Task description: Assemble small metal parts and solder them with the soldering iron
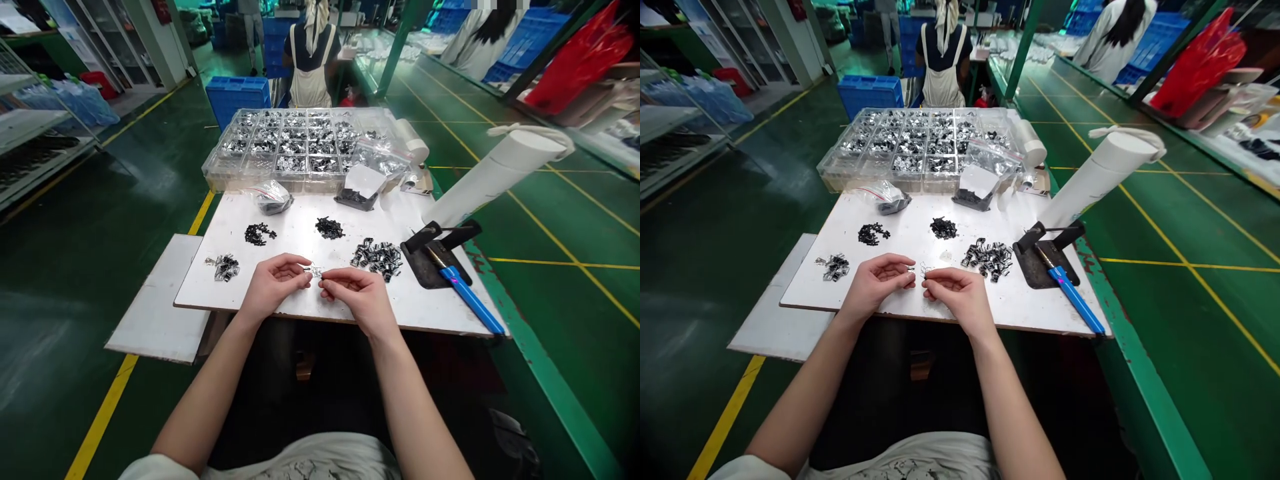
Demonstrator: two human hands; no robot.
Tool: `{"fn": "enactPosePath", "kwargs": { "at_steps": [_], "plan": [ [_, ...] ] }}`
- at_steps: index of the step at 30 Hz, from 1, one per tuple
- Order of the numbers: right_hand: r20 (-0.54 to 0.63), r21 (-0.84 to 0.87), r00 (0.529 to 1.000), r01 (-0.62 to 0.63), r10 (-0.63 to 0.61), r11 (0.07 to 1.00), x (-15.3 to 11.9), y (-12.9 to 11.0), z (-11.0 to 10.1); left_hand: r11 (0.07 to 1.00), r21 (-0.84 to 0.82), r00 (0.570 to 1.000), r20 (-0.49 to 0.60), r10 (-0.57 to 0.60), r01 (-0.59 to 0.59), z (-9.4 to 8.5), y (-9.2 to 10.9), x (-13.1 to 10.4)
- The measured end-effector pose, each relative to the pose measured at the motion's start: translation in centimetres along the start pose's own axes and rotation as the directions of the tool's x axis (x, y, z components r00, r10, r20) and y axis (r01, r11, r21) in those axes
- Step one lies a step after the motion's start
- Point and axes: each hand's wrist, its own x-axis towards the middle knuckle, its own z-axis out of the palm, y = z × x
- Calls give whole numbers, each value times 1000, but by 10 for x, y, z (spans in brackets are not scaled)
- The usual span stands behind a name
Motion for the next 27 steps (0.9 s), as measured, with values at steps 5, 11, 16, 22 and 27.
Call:
{"fn": "enactPosePath", "kwargs": {
  "at_steps": [5, 11, 16, 22, 27],
  "plan": [
    [16, -47, 1000, 25, -24, 999, -3, -1, 4, 999, 41, 998, 62, -15, 13, -1, -1, -1],
    [106, -132, 991, 98, -84, 986, -5, 0, 2, 999, 38, 995, 93, -18, 15, -1, -1, -2],
    [142, -191, 978, 181, -155, 965, -5, 2, 4, 999, 42, 995, 100, -10, 6, 0, -1, -2],
    [104, -191, 973, 221, -204, 956, -7, 2, 7, 997, 76, 994, 105, 11, -19, 1, -3, -2],
    [14, -193, 985, 173, -174, 966, -8, 2, 8, 993, 116, 994, 107, 16, -29, 2, -1, -3]
  ]
}}
